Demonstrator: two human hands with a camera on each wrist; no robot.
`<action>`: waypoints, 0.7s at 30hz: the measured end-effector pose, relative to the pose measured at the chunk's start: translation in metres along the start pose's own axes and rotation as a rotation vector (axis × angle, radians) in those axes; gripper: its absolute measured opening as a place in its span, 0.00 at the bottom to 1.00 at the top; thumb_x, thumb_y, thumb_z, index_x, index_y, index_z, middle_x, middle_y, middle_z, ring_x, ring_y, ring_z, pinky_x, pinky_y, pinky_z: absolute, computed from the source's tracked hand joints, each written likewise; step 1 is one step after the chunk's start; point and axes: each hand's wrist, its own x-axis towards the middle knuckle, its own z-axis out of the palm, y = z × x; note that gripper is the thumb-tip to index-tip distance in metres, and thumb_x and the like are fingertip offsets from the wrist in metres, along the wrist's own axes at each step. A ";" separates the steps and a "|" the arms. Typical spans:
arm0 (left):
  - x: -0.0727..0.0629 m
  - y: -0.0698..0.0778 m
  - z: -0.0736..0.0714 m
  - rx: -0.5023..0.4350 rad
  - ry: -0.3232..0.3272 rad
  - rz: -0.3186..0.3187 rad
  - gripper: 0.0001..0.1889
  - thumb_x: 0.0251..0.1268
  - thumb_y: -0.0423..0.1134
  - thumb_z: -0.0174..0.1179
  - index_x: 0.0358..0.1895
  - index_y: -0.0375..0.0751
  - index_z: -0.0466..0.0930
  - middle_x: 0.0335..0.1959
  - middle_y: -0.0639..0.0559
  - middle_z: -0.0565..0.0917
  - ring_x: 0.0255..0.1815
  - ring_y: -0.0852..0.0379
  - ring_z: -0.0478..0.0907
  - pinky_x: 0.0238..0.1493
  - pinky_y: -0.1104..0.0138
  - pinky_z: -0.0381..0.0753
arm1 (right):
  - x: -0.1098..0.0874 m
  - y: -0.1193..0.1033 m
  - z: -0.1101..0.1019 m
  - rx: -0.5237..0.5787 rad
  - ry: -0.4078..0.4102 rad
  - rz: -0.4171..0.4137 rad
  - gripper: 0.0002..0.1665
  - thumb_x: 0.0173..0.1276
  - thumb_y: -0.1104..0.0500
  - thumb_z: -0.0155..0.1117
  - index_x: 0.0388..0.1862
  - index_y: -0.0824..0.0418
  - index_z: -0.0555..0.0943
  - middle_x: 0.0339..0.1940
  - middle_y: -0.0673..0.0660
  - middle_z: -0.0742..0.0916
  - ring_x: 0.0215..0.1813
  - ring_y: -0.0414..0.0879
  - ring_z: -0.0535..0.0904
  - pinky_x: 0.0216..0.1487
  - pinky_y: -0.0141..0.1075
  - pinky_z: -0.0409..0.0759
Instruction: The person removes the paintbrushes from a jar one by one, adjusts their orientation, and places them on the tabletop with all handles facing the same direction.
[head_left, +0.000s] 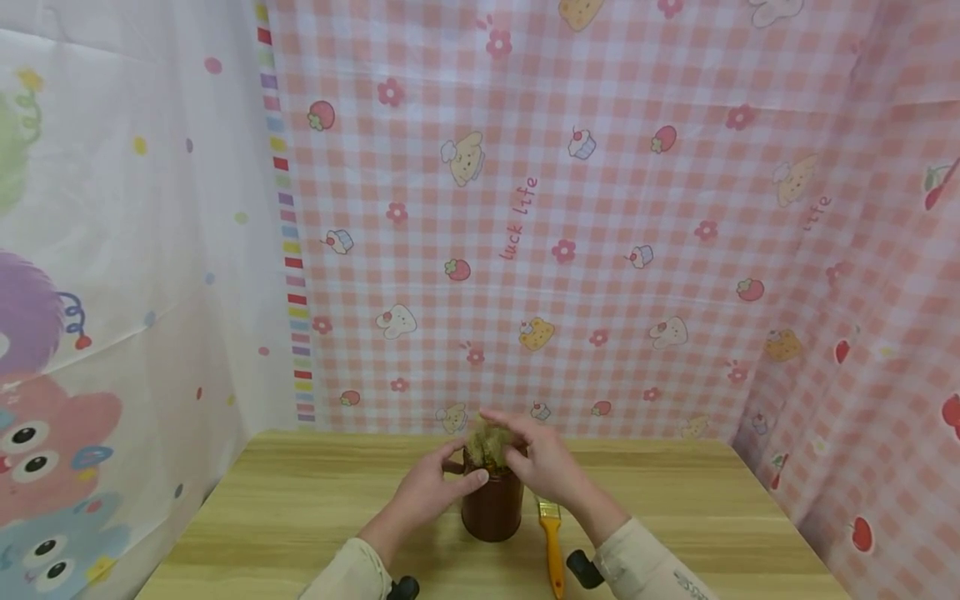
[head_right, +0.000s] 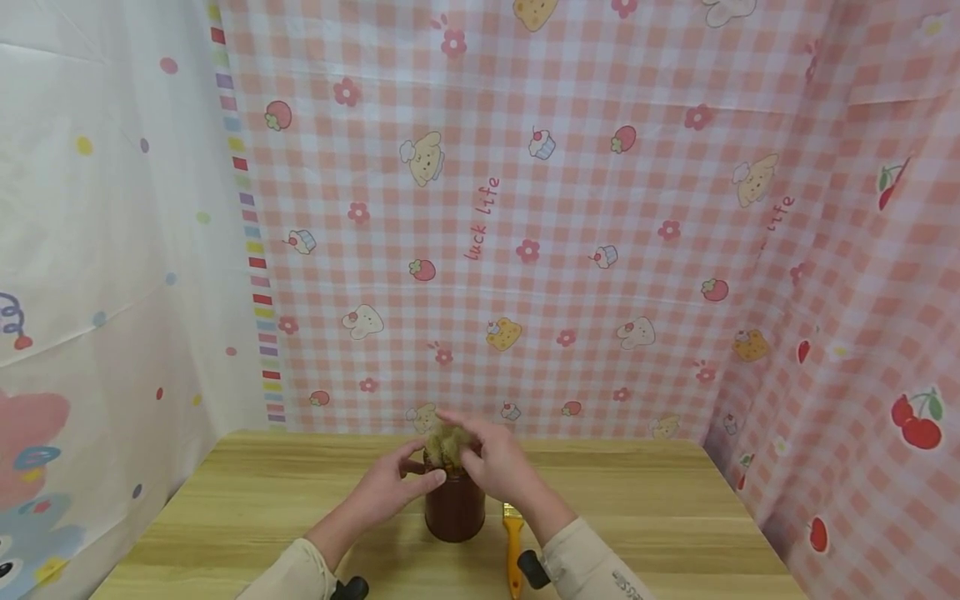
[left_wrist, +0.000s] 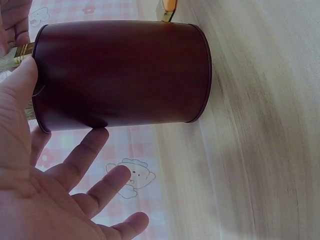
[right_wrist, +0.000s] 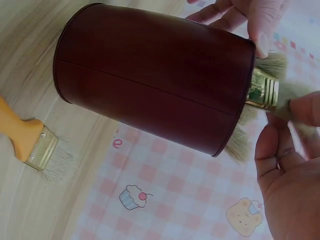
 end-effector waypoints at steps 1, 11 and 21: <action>0.000 0.000 0.000 -0.001 0.000 -0.002 0.48 0.70 0.69 0.66 0.85 0.48 0.63 0.68 0.37 0.83 0.67 0.35 0.82 0.59 0.39 0.84 | 0.000 0.000 0.000 -0.004 -0.002 0.009 0.39 0.75 0.74 0.57 0.79 0.46 0.76 0.70 0.56 0.86 0.22 0.32 0.65 0.25 0.27 0.72; 0.000 -0.001 0.001 -0.009 -0.010 -0.003 0.47 0.69 0.70 0.66 0.84 0.50 0.64 0.68 0.38 0.84 0.65 0.35 0.83 0.57 0.38 0.85 | -0.004 0.001 0.005 -0.088 -0.007 0.017 0.15 0.74 0.67 0.68 0.55 0.53 0.89 0.61 0.56 0.82 0.44 0.41 0.83 0.41 0.31 0.83; 0.000 -0.002 0.000 0.001 -0.005 0.012 0.47 0.69 0.69 0.66 0.84 0.50 0.64 0.67 0.39 0.84 0.66 0.35 0.83 0.58 0.38 0.85 | -0.007 0.005 0.012 -0.106 -0.047 0.085 0.38 0.70 0.54 0.79 0.75 0.56 0.74 0.48 0.52 0.90 0.47 0.44 0.87 0.44 0.34 0.86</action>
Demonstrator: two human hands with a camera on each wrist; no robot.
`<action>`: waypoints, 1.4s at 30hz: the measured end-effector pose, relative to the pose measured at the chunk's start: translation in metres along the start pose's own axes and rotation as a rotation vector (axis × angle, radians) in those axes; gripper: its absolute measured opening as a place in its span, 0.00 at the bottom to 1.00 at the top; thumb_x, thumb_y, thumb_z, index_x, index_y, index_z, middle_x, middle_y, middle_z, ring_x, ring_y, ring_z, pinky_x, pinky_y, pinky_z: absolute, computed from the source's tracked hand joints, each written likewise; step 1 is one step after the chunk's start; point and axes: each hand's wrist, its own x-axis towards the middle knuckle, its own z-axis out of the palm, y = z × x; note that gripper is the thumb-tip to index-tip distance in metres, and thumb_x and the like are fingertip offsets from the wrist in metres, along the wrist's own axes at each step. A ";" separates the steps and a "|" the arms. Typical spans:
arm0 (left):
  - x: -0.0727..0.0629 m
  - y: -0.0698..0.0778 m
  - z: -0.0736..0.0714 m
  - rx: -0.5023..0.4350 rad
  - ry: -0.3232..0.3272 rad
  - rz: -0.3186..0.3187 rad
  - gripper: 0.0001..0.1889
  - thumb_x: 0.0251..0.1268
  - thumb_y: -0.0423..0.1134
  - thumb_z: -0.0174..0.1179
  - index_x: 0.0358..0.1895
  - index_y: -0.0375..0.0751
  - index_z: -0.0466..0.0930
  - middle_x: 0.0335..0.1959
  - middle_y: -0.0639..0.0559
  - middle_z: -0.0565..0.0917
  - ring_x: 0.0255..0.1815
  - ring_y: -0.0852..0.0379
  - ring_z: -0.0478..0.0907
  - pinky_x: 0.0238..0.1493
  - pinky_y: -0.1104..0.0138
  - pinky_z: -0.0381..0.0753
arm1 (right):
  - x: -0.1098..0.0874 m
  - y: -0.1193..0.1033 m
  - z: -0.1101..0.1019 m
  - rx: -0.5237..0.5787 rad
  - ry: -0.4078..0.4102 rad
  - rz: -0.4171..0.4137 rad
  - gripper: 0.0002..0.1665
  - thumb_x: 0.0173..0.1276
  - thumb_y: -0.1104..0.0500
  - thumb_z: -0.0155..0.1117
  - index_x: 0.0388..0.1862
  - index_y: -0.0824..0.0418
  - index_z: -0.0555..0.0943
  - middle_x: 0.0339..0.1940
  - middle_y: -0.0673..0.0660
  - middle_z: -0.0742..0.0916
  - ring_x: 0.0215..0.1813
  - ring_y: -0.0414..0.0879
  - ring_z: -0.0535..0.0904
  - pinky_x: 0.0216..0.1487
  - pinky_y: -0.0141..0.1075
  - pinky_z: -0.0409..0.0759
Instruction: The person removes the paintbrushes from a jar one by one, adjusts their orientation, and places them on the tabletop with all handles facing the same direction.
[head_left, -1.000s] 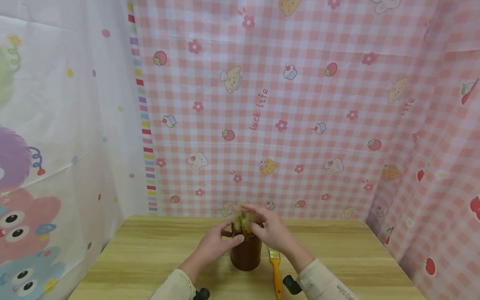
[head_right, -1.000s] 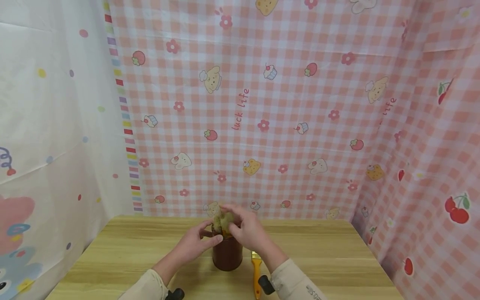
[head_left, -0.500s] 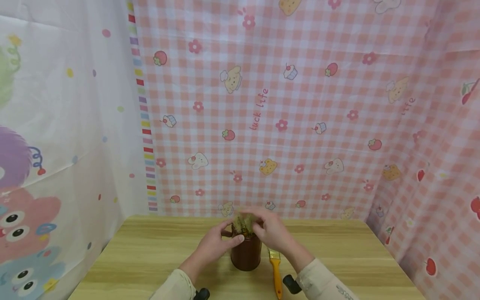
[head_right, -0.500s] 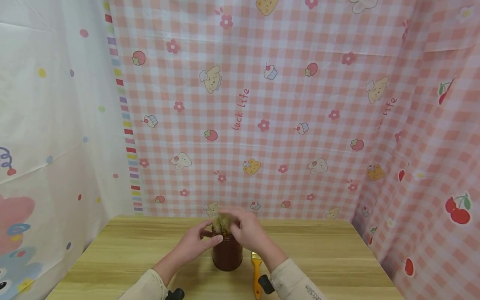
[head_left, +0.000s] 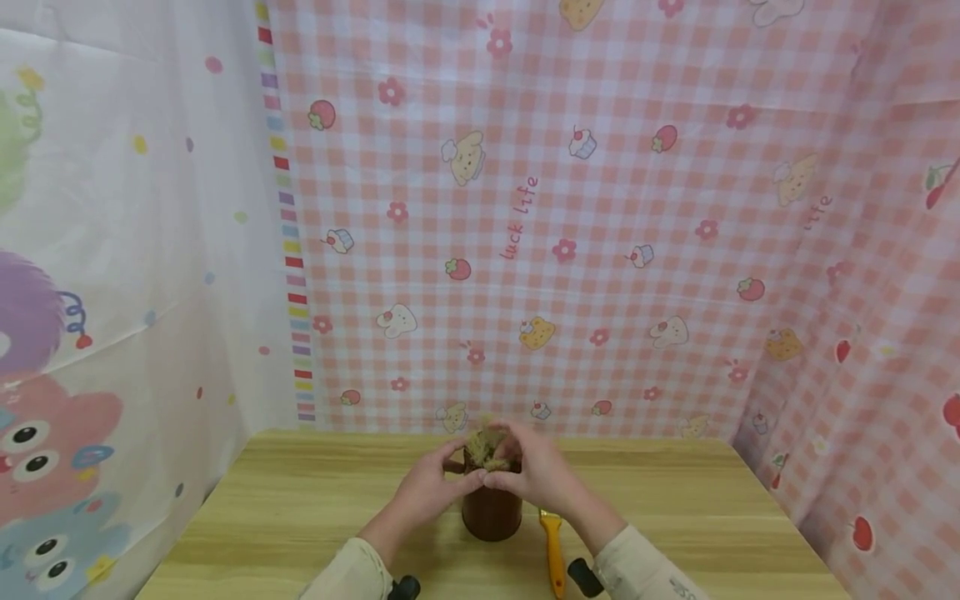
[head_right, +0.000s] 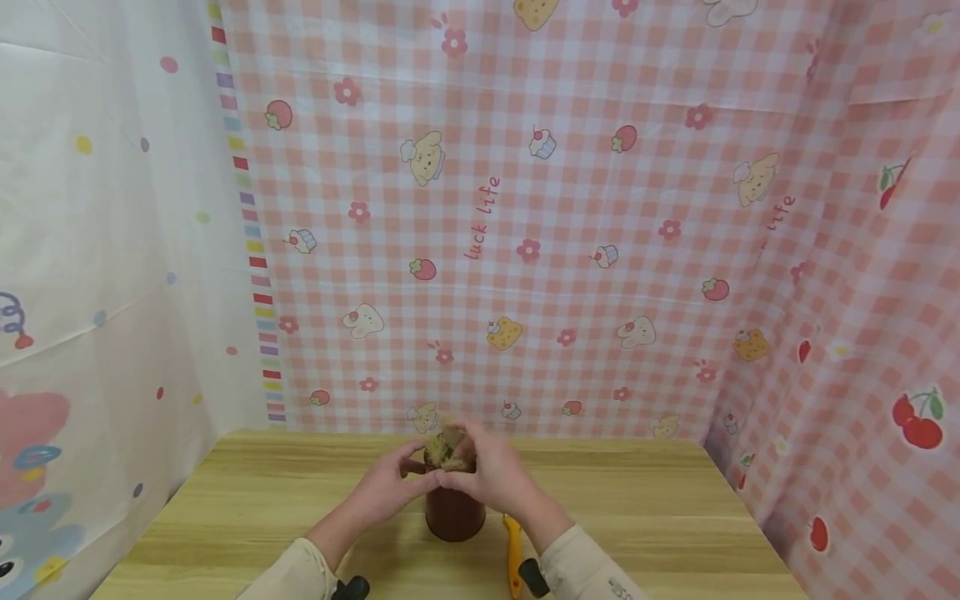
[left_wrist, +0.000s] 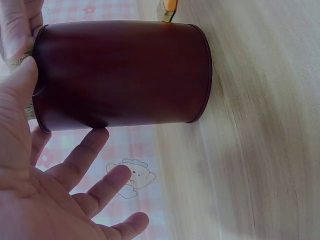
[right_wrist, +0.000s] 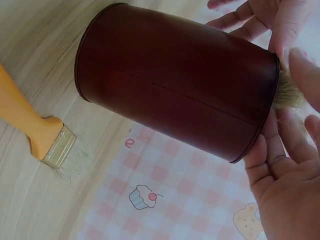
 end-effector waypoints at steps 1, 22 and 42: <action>0.000 0.000 0.000 -0.002 -0.001 0.000 0.47 0.69 0.69 0.66 0.84 0.51 0.64 0.67 0.39 0.84 0.66 0.35 0.83 0.58 0.38 0.85 | 0.000 0.000 0.000 -0.006 -0.010 -0.005 0.38 0.71 0.56 0.78 0.77 0.55 0.73 0.48 0.52 0.91 0.48 0.45 0.88 0.45 0.34 0.86; -0.001 0.003 -0.001 0.003 0.011 -0.029 0.46 0.68 0.70 0.67 0.83 0.52 0.66 0.66 0.38 0.85 0.64 0.36 0.84 0.59 0.36 0.84 | 0.010 -0.022 -0.041 0.101 0.078 -0.121 0.32 0.78 0.68 0.66 0.78 0.53 0.75 0.59 0.61 0.91 0.48 0.48 0.90 0.40 0.32 0.85; -0.001 0.004 0.000 -0.014 0.000 -0.013 0.45 0.70 0.67 0.67 0.84 0.52 0.65 0.67 0.36 0.84 0.64 0.35 0.84 0.58 0.37 0.84 | 0.013 -0.024 -0.031 -0.149 -0.001 -0.081 0.37 0.80 0.72 0.60 0.84 0.57 0.67 0.61 0.62 0.89 0.59 0.57 0.88 0.53 0.47 0.89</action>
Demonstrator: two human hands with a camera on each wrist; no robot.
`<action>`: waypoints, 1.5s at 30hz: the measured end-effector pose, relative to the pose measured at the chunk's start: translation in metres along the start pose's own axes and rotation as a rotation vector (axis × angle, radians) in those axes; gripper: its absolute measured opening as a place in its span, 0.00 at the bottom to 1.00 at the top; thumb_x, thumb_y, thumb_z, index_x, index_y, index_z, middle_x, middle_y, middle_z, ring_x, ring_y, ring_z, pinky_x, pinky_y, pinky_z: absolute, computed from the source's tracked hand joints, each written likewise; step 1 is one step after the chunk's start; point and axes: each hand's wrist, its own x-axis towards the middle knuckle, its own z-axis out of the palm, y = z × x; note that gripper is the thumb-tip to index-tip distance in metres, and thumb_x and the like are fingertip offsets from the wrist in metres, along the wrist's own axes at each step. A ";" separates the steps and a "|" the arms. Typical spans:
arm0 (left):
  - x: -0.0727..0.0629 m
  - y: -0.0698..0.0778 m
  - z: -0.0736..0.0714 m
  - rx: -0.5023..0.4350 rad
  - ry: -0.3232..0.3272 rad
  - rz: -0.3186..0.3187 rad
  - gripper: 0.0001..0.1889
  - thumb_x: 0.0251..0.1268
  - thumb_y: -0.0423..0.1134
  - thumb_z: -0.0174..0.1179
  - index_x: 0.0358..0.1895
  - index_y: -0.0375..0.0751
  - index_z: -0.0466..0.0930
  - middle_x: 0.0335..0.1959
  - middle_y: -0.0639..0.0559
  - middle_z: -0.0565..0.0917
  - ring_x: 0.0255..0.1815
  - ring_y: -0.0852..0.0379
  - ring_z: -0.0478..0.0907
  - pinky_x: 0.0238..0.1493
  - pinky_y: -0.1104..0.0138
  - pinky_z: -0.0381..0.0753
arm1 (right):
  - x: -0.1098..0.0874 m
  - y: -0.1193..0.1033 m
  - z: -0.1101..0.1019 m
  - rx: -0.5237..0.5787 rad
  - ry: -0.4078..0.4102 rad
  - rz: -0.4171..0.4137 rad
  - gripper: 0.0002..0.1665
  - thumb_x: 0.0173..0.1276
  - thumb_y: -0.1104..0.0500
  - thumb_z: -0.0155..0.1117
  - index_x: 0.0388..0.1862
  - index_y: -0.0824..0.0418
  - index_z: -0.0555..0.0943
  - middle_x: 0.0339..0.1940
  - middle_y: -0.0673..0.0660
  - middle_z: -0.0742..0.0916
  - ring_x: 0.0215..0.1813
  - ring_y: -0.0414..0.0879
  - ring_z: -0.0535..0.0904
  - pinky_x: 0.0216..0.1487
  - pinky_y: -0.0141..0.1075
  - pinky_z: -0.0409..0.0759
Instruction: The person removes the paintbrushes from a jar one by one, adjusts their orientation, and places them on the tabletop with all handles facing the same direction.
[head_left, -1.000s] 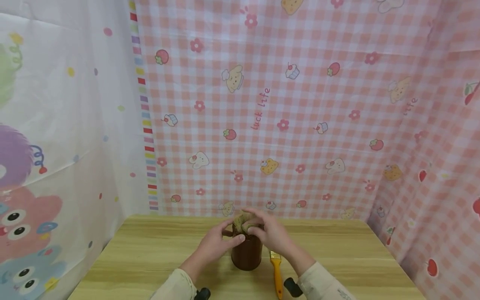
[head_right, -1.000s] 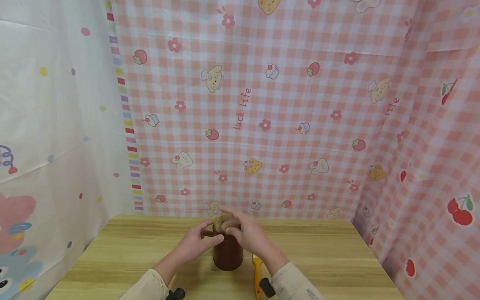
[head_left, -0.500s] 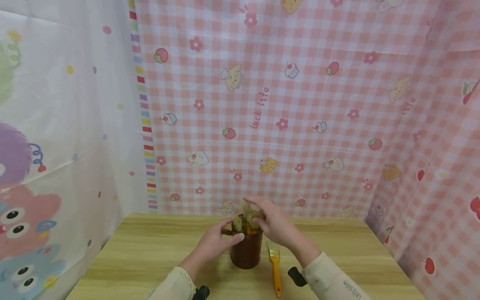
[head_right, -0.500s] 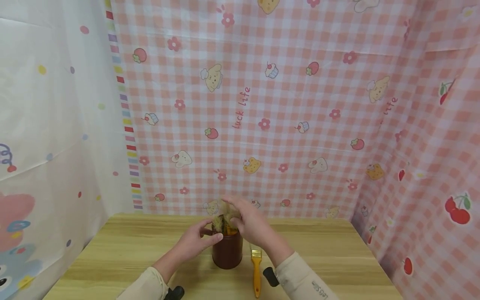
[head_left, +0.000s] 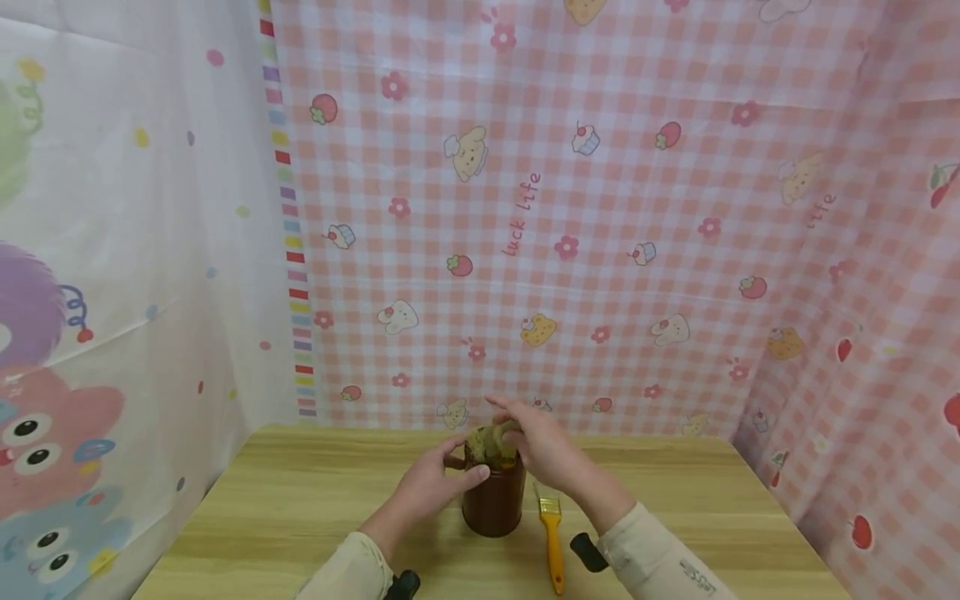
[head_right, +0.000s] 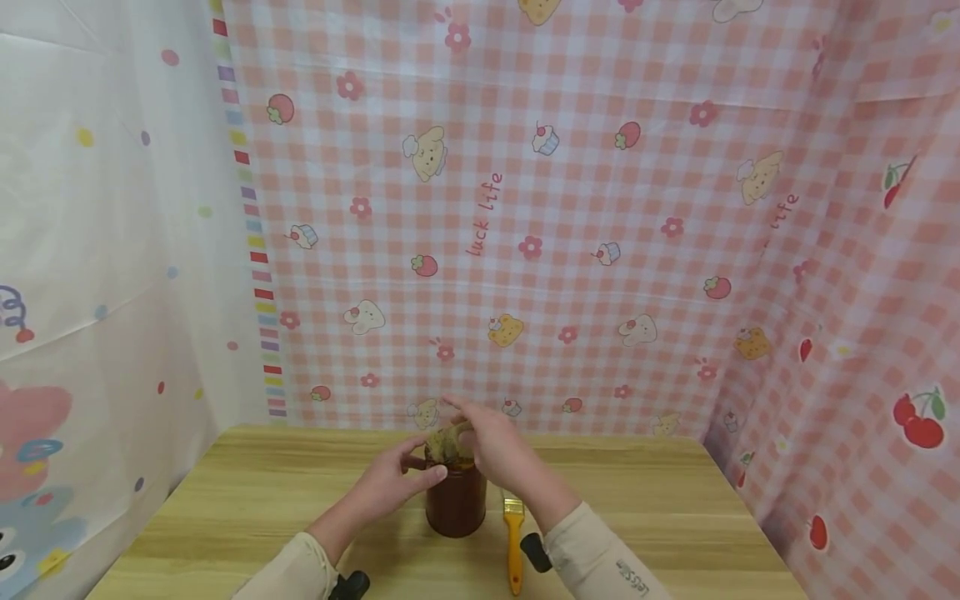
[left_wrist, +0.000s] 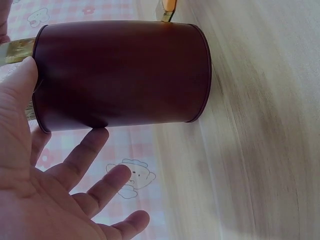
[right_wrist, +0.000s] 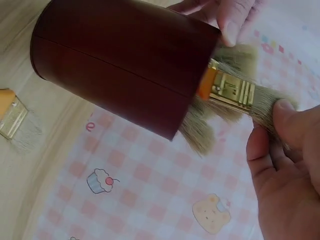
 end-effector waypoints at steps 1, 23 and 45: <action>0.000 0.000 0.000 0.001 0.001 -0.002 0.45 0.70 0.67 0.67 0.84 0.52 0.65 0.66 0.36 0.84 0.64 0.35 0.84 0.59 0.37 0.84 | 0.001 0.000 -0.003 0.014 0.033 0.006 0.36 0.79 0.71 0.61 0.83 0.57 0.69 0.59 0.62 0.90 0.58 0.57 0.89 0.54 0.48 0.89; 0.002 -0.003 -0.001 0.032 0.012 -0.012 0.44 0.70 0.68 0.66 0.84 0.53 0.66 0.67 0.38 0.84 0.68 0.33 0.81 0.63 0.36 0.81 | -0.063 0.098 -0.080 0.432 -0.075 0.582 0.38 0.75 0.61 0.72 0.81 0.63 0.71 0.51 0.61 0.91 0.52 0.50 0.89 0.60 0.51 0.88; 0.001 -0.002 0.000 0.013 -0.002 -0.014 0.46 0.70 0.69 0.66 0.84 0.51 0.65 0.67 0.39 0.84 0.69 0.35 0.80 0.64 0.37 0.81 | -0.074 0.160 0.042 0.430 0.056 0.700 0.31 0.70 0.71 0.73 0.70 0.72 0.78 0.46 0.63 0.90 0.47 0.49 0.87 0.51 0.43 0.88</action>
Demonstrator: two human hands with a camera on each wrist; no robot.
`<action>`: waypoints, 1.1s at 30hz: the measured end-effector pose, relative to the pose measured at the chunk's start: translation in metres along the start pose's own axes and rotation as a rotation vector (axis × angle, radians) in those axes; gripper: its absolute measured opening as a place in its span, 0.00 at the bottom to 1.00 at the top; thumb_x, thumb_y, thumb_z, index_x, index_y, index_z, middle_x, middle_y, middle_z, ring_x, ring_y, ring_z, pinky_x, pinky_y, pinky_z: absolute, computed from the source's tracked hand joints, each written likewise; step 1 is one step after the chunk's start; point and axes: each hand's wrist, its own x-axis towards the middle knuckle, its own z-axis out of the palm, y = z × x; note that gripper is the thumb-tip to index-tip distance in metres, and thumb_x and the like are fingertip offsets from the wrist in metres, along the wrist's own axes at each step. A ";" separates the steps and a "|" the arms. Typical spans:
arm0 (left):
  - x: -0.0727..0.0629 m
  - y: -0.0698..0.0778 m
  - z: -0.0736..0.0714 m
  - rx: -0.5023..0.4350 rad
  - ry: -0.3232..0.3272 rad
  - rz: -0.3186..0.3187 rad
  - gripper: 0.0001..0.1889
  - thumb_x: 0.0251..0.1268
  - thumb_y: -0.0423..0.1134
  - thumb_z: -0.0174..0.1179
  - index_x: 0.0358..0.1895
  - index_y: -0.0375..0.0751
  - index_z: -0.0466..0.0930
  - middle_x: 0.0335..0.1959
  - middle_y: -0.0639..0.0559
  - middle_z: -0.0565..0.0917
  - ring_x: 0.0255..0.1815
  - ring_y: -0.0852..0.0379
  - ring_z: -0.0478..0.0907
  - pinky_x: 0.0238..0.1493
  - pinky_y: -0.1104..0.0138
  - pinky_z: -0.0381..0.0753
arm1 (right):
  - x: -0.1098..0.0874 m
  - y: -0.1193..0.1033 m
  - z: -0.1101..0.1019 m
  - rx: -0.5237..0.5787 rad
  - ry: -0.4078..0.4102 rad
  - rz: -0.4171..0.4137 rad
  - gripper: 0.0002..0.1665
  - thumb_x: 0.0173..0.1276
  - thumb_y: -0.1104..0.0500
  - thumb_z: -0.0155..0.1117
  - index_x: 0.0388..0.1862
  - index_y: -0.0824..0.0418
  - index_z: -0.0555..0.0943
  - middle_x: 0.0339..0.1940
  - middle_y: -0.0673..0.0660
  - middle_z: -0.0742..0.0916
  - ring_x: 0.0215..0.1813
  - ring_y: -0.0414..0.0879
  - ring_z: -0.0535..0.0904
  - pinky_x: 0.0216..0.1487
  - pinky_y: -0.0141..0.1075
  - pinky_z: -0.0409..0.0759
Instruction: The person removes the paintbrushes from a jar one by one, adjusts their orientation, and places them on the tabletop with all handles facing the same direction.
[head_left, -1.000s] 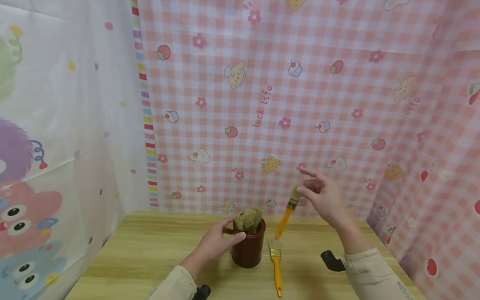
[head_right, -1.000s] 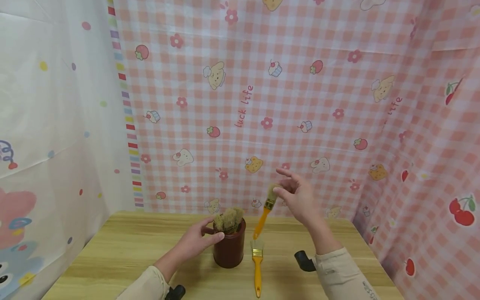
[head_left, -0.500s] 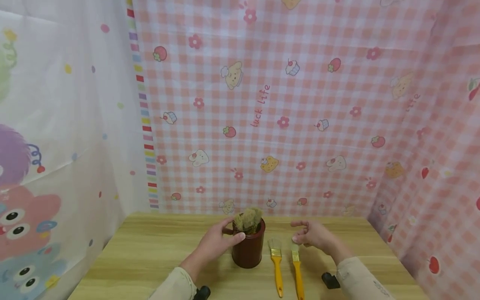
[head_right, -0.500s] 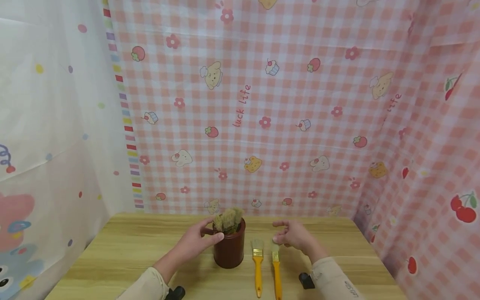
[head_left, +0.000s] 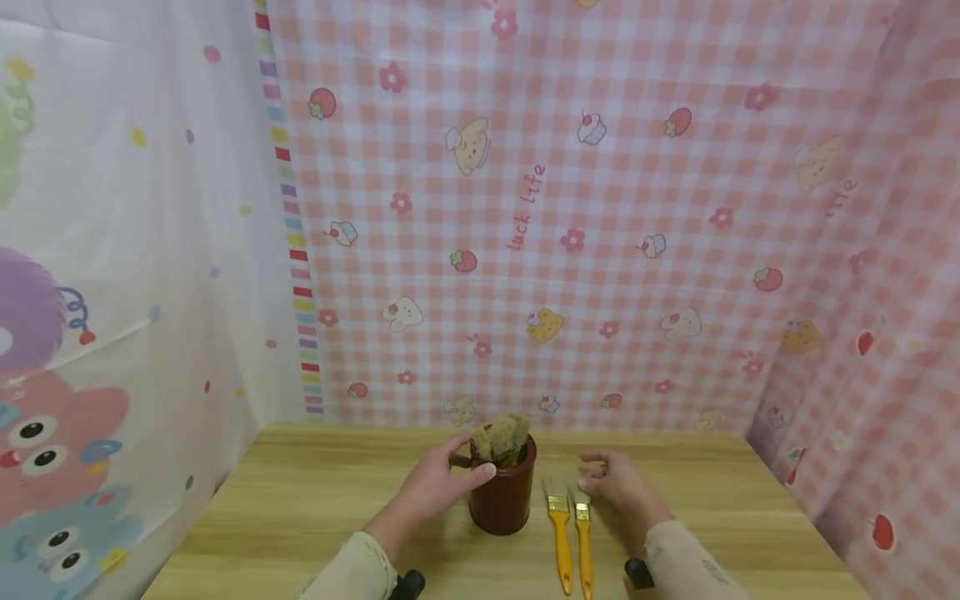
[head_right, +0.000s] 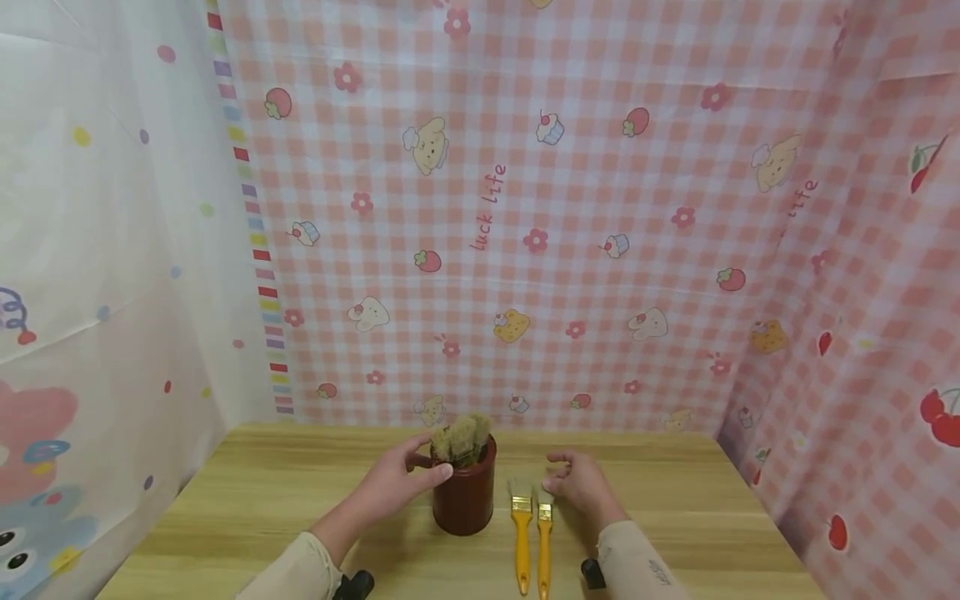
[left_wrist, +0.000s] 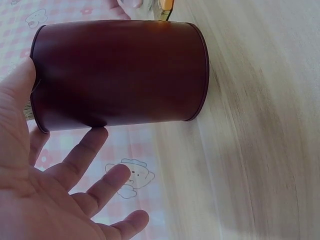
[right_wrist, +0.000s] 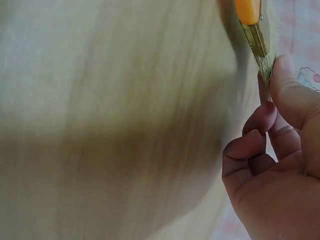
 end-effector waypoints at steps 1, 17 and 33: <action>0.000 0.001 -0.001 -0.001 0.000 0.000 0.46 0.70 0.68 0.66 0.84 0.51 0.65 0.67 0.39 0.84 0.70 0.35 0.80 0.64 0.37 0.81 | 0.001 0.000 0.001 -0.006 0.006 -0.004 0.30 0.70 0.71 0.73 0.70 0.72 0.78 0.46 0.64 0.90 0.48 0.49 0.87 0.52 0.43 0.88; -0.001 0.000 0.002 0.003 0.011 0.002 0.45 0.70 0.68 0.67 0.83 0.51 0.66 0.67 0.38 0.84 0.70 0.33 0.79 0.64 0.36 0.80 | 0.001 0.009 0.003 -0.079 0.055 -0.012 0.27 0.77 0.64 0.69 0.71 0.70 0.78 0.54 0.63 0.89 0.56 0.52 0.86 0.61 0.50 0.85; -0.001 0.000 0.002 -0.002 0.021 0.010 0.45 0.70 0.67 0.67 0.83 0.50 0.66 0.67 0.38 0.84 0.70 0.34 0.79 0.65 0.36 0.80 | 0.000 0.009 0.005 -0.044 0.029 0.035 0.28 0.78 0.57 0.69 0.70 0.69 0.79 0.56 0.64 0.89 0.57 0.54 0.85 0.66 0.53 0.83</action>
